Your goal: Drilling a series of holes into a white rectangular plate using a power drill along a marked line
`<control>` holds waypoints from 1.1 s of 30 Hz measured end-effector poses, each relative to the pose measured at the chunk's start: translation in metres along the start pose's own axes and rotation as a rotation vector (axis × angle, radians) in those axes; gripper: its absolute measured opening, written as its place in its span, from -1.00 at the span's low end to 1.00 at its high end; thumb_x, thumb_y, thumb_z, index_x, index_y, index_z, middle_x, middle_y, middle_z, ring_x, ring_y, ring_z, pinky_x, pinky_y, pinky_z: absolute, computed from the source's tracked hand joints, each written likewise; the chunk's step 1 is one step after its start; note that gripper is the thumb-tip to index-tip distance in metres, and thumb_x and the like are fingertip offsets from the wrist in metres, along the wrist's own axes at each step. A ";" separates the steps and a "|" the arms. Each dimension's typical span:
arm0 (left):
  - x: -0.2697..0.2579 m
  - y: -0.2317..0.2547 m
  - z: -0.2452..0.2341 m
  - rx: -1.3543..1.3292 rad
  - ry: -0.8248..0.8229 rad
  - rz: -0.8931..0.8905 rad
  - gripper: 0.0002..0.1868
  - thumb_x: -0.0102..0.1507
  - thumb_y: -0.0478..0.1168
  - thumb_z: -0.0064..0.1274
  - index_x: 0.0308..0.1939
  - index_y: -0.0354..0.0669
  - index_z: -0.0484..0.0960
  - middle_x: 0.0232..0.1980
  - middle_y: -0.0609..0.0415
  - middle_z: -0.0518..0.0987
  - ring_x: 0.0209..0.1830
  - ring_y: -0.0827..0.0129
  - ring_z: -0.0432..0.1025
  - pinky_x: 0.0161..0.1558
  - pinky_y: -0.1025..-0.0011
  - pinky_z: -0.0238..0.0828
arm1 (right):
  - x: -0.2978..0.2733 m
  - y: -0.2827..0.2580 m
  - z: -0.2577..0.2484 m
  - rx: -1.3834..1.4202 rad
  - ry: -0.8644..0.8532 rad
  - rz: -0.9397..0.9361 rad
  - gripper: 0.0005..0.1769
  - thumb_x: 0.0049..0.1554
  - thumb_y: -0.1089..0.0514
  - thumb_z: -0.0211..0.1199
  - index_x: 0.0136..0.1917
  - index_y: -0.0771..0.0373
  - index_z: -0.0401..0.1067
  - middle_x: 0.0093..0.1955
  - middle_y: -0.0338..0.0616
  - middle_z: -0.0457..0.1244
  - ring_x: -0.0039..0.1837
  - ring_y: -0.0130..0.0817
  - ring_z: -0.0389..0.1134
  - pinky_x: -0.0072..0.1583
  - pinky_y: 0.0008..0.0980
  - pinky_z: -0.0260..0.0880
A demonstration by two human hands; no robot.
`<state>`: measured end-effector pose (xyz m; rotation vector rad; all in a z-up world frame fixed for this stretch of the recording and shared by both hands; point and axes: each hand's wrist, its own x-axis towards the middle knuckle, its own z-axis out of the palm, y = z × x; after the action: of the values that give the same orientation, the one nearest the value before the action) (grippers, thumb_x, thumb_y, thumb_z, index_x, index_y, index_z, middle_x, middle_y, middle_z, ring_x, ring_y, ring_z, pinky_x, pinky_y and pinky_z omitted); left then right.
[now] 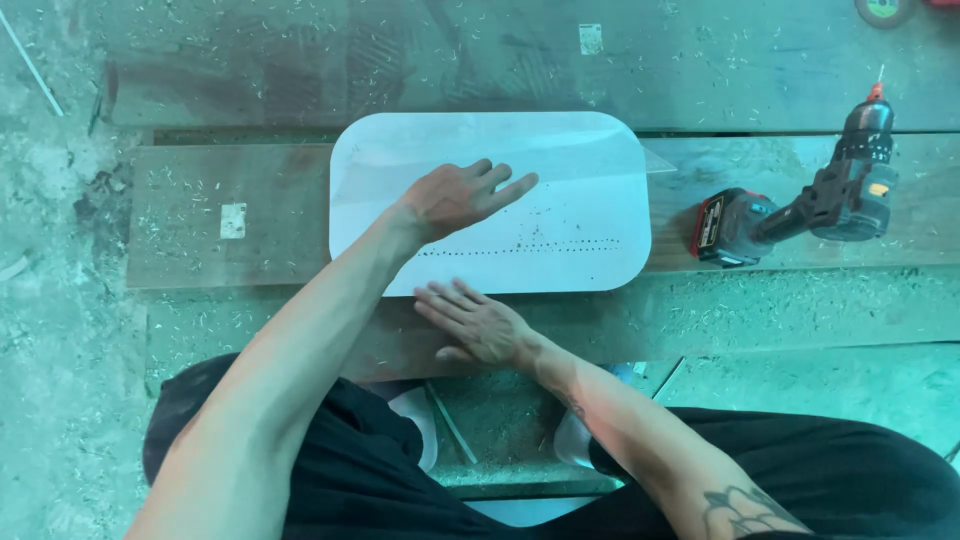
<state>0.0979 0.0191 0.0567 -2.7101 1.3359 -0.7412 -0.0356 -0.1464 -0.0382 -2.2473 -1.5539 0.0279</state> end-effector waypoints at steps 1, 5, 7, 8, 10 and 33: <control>0.001 -0.003 0.001 0.005 0.005 0.002 -0.50 0.38 -0.36 -0.03 0.37 0.12 0.33 -0.10 0.15 0.34 -0.32 0.32 0.39 -0.67 0.51 0.34 | -0.008 0.022 0.000 -0.007 0.002 -0.001 -0.13 0.36 -0.41 -0.24 0.69 0.18 0.01 0.74 0.06 -0.09 0.71 0.12 -0.11 0.62 0.12 -0.18; 0.006 -0.016 -0.002 -0.071 -0.057 -0.113 -0.45 0.39 -0.32 0.00 0.44 0.13 0.30 -0.05 0.18 0.40 -0.24 0.31 0.43 -0.63 0.49 0.34 | -0.037 0.051 -0.003 -0.222 -0.008 0.167 -0.44 0.40 -0.29 -0.24 0.59 -0.25 0.18 0.76 -0.27 -0.15 0.74 0.05 -0.21 0.62 0.14 -0.24; 0.016 -0.020 -0.004 -0.110 -0.068 -0.162 -0.41 0.38 -0.31 0.02 0.47 0.17 0.28 -0.04 0.18 0.43 -0.22 0.29 0.46 -0.59 0.50 0.37 | -0.050 0.041 -0.003 -0.220 0.112 0.352 -0.49 0.37 -0.28 -0.15 0.50 -0.30 0.32 0.75 -0.05 -0.14 0.71 0.16 -0.15 0.58 0.20 -0.16; 0.022 -0.020 -0.006 -0.082 -0.060 -0.141 -0.52 0.37 -0.36 0.00 0.35 0.11 0.37 -0.06 0.19 0.41 -0.26 0.30 0.43 -0.62 0.47 0.32 | -0.054 0.036 -0.001 -0.178 0.160 0.201 -0.46 0.36 -0.27 -0.10 0.52 -0.20 0.32 0.70 -0.03 -0.03 0.67 0.09 -0.03 0.56 0.12 -0.06; 0.012 -0.015 -0.012 -0.060 -0.084 -0.123 -0.61 0.36 -0.41 -0.01 0.24 0.06 0.46 -0.09 0.20 0.40 -0.30 0.31 0.40 -0.64 0.44 0.28 | -0.052 0.024 0.009 -0.102 0.213 0.052 -0.42 0.35 -0.27 -0.05 0.53 -0.09 0.31 0.65 -0.01 0.07 0.63 0.01 0.09 0.54 0.05 0.04; 0.016 -0.030 -0.018 -0.039 -0.024 -0.227 -0.61 0.34 -0.45 0.05 0.23 -0.05 0.52 -0.04 0.07 0.60 -0.16 0.27 0.56 -0.44 0.45 0.51 | -0.079 0.227 -0.051 -0.265 0.268 1.307 0.02 0.17 -0.06 0.40 0.64 0.48 -0.01 0.62 0.33 -0.15 0.62 0.31 -0.10 0.55 0.18 -0.04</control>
<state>0.1206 0.0290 0.0858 -2.9249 1.0599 -0.7008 0.1489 -0.3013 -0.0852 -2.8856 0.2260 -0.1088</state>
